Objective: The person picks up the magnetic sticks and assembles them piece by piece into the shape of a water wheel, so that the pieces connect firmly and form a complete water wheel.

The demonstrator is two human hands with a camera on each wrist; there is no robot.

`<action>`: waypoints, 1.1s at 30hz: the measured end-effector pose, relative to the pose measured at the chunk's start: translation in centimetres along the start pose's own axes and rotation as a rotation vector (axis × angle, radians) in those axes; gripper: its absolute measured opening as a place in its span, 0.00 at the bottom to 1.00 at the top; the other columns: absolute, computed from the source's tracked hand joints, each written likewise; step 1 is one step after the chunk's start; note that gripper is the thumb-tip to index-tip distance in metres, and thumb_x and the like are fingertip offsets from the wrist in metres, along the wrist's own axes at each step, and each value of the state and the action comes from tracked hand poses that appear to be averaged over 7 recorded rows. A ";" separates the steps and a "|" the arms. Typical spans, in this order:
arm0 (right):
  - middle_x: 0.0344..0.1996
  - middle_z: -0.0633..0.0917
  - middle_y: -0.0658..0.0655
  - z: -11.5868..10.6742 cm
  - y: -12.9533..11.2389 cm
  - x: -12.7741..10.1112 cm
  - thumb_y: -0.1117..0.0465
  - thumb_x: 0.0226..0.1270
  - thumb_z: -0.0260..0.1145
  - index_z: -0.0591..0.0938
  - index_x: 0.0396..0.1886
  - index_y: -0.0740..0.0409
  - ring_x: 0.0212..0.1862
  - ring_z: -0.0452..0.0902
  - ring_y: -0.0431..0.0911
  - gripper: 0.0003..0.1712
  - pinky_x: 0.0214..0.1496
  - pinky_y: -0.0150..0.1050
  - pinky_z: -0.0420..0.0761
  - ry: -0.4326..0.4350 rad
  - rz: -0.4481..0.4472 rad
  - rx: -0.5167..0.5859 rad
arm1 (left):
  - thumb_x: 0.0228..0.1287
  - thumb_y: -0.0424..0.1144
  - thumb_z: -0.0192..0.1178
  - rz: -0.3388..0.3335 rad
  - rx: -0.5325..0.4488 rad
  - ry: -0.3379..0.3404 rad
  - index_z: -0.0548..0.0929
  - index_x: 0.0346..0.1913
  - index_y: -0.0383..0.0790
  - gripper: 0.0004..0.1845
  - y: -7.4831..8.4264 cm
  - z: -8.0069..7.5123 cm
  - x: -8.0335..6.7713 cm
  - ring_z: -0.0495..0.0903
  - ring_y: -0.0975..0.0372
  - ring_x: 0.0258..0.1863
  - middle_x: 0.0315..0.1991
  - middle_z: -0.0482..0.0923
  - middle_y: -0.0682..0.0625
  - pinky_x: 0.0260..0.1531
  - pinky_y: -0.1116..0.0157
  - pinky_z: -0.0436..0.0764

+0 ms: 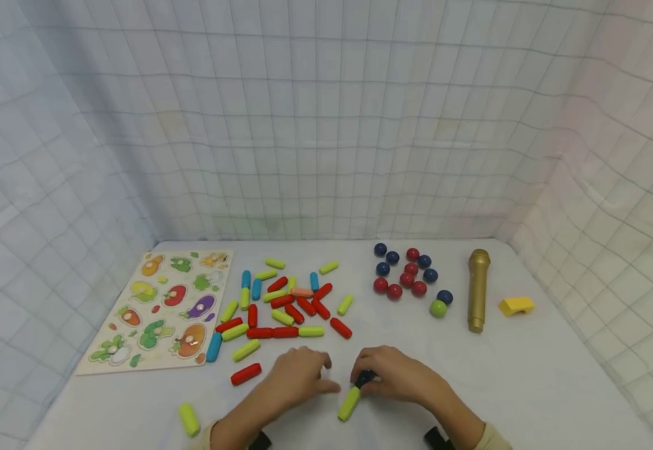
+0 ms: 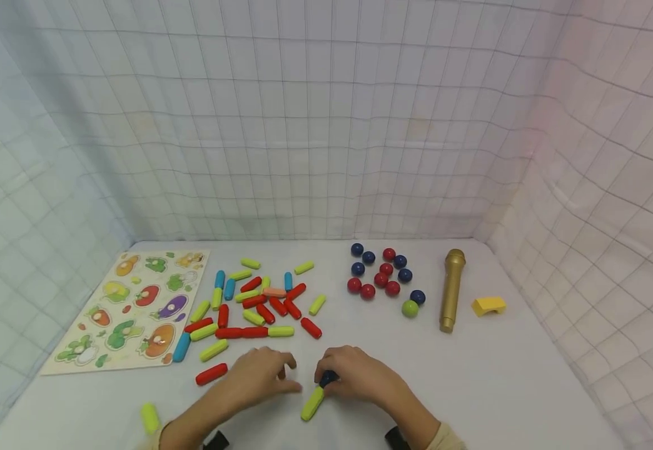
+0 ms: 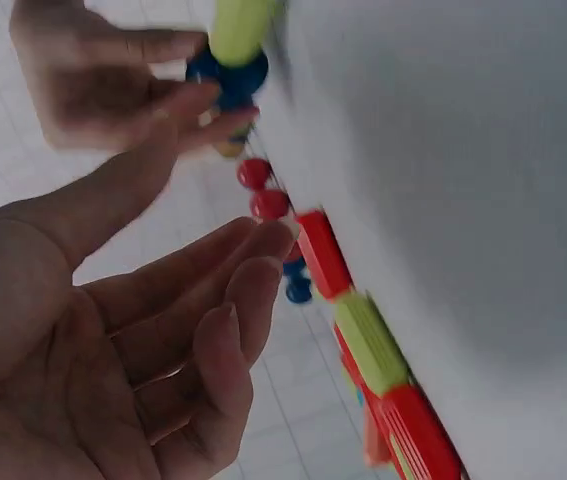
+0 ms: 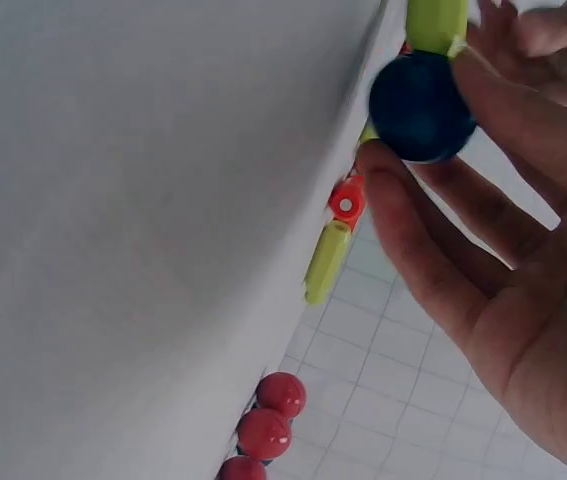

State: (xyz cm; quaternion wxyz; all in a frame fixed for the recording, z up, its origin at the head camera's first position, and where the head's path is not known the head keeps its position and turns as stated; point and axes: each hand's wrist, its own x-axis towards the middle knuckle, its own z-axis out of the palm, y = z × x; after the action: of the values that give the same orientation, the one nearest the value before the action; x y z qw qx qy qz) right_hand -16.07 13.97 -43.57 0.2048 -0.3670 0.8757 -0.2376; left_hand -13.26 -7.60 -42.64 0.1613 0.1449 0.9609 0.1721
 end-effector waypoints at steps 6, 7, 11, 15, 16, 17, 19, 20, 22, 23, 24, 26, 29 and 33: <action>0.40 0.86 0.40 0.0 0.6 0.1 0.59 0.60 0.72 0.85 0.44 0.45 0.40 0.75 0.31 0.12 0.49 0.30 0.79 -0.028 0.061 0.034 | 0.54 0.38 0.72 -0.039 0.061 0.222 0.85 0.43 0.43 0.13 -2.8 -2.2 3.4 0.79 0.60 0.35 0.37 0.85 0.50 0.40 0.61 0.83; 0.40 0.86 0.40 0.0 0.7 0.1 0.59 0.59 0.72 0.85 0.44 0.45 0.39 0.75 0.32 0.13 0.48 0.30 0.80 -0.033 0.077 0.040 | 0.54 0.37 0.71 -0.033 0.072 0.229 0.85 0.43 0.42 0.13 -3.1 -2.3 4.0 0.80 0.60 0.36 0.38 0.85 0.49 0.40 0.61 0.83; 0.41 0.85 0.41 0.0 0.9 0.0 0.62 0.59 0.71 0.86 0.42 0.45 0.41 0.76 0.33 0.12 0.49 0.31 0.80 -0.048 0.118 0.042 | 0.55 0.38 0.71 -0.024 0.098 0.183 0.85 0.44 0.41 0.13 -3.6 -2.2 6.0 0.79 0.58 0.38 0.39 0.84 0.48 0.42 0.60 0.83; 0.46 0.84 0.43 -0.1 0.8 -0.3 0.61 0.60 0.71 0.87 0.42 0.42 0.47 0.76 0.35 0.11 0.53 0.34 0.80 -0.043 0.130 -0.002 | 0.55 0.40 0.72 -0.050 0.134 0.128 0.84 0.38 0.40 0.11 -3.6 -1.5 7.1 0.76 0.60 0.31 0.30 0.81 0.50 0.37 0.63 0.82; 0.46 0.83 0.43 -0.2 0.8 -0.3 0.60 0.60 0.71 0.87 0.42 0.42 0.48 0.75 0.36 0.11 0.53 0.35 0.80 -0.041 0.132 -0.012 | 0.54 0.39 0.72 -0.055 0.144 0.125 0.84 0.36 0.40 0.10 -3.5 -1.3 7.3 0.75 0.61 0.29 0.28 0.80 0.51 0.35 0.63 0.82; 0.46 0.82 0.43 -0.2 0.7 -0.4 0.58 0.60 0.71 0.87 0.42 0.41 0.47 0.75 0.35 0.11 0.53 0.34 0.80 -0.037 0.138 -0.016 | 0.55 0.39 0.72 -0.057 0.153 0.127 0.83 0.34 0.40 0.09 -3.5 -1.2 7.4 0.74 0.61 0.27 0.25 0.78 0.51 0.34 0.64 0.81; 0.45 0.82 0.43 -0.2 0.7 -0.4 0.56 0.60 0.71 0.87 0.43 0.41 0.45 0.74 0.34 0.11 0.51 0.32 0.80 -0.026 0.140 -0.027 | 0.55 0.39 0.71 -0.059 0.161 0.143 0.82 0.33 0.39 0.09 -3.6 -1.0 7.4 0.73 0.61 0.25 0.22 0.75 0.52 0.31 0.66 0.80; 0.44 0.82 0.43 -0.2 0.6 -0.3 0.56 0.60 0.71 0.87 0.43 0.41 0.44 0.74 0.34 0.11 0.50 0.32 0.80 -0.022 0.140 -0.027 | 0.55 0.39 0.71 -0.060 0.159 0.152 0.82 0.33 0.39 0.10 -3.6 -0.9 7.4 0.72 0.61 0.24 0.21 0.74 0.51 0.30 0.66 0.80; 0.42 0.82 0.43 -0.2 0.5 -0.3 0.55 0.60 0.71 0.87 0.43 0.42 0.42 0.74 0.33 0.11 0.48 0.30 0.79 -0.010 0.139 -0.030 | 0.56 0.40 0.70 -0.060 0.147 0.174 0.82 0.36 0.37 0.11 -3.8 -0.8 7.3 0.73 0.61 0.22 0.20 0.73 0.50 0.29 0.67 0.80; 0.41 0.81 0.43 -0.2 0.6 -0.2 0.56 0.60 0.71 0.87 0.43 0.42 0.41 0.73 0.33 0.10 0.47 0.29 0.79 -0.003 0.138 -0.034 | 0.57 0.40 0.70 -0.061 0.145 0.181 0.82 0.37 0.36 0.11 -3.8 -0.8 7.2 0.73 0.61 0.23 0.20 0.73 0.50 0.29 0.67 0.80; 0.40 0.81 0.43 -0.2 0.6 -0.1 0.56 0.60 0.71 0.87 0.43 0.43 0.41 0.73 0.33 0.11 0.46 0.29 0.79 0.001 0.136 -0.036 | 0.58 0.41 0.70 -0.055 0.154 0.188 0.83 0.39 0.35 0.13 -3.8 -0.8 7.1 0.74 0.60 0.23 0.22 0.74 0.49 0.30 0.66 0.81; 0.40 0.82 0.44 -0.2 0.6 -0.1 0.57 0.60 0.71 0.87 0.45 0.43 0.41 0.73 0.33 0.12 0.46 0.29 0.79 0.006 0.140 -0.036 | 0.58 0.41 0.69 -0.048 0.163 0.196 0.83 0.41 0.33 0.15 -3.9 -0.8 6.8 0.75 0.60 0.25 0.25 0.77 0.48 0.32 0.64 0.82; 0.41 0.81 0.44 -0.1 0.6 0.1 0.56 0.59 0.73 0.85 0.47 0.44 0.41 0.74 0.34 0.15 0.47 0.30 0.80 0.019 0.159 -0.031 | 0.57 0.42 0.70 -0.023 0.209 0.218 0.84 0.41 0.35 0.15 -4.0 -1.0 6.0 0.76 0.60 0.28 0.30 0.79 0.47 0.36 0.63 0.84; 0.39 0.81 0.44 0.0 0.5 0.3 0.56 0.57 0.74 0.84 0.47 0.47 0.39 0.74 0.35 0.17 0.45 0.30 0.80 0.046 0.192 0.002 | 0.55 0.40 0.72 -0.010 0.149 0.200 0.86 0.37 0.37 0.11 -3.4 -1.0 4.4 0.74 0.62 0.28 0.27 0.78 0.51 0.36 0.65 0.82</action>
State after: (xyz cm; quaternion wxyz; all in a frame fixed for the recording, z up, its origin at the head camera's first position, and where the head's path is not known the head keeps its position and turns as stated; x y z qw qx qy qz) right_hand -16.48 14.07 -43.88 0.2067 -0.2757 0.9111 -0.2262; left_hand -18.34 -9.47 -44.22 0.0541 0.1336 0.9831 0.1131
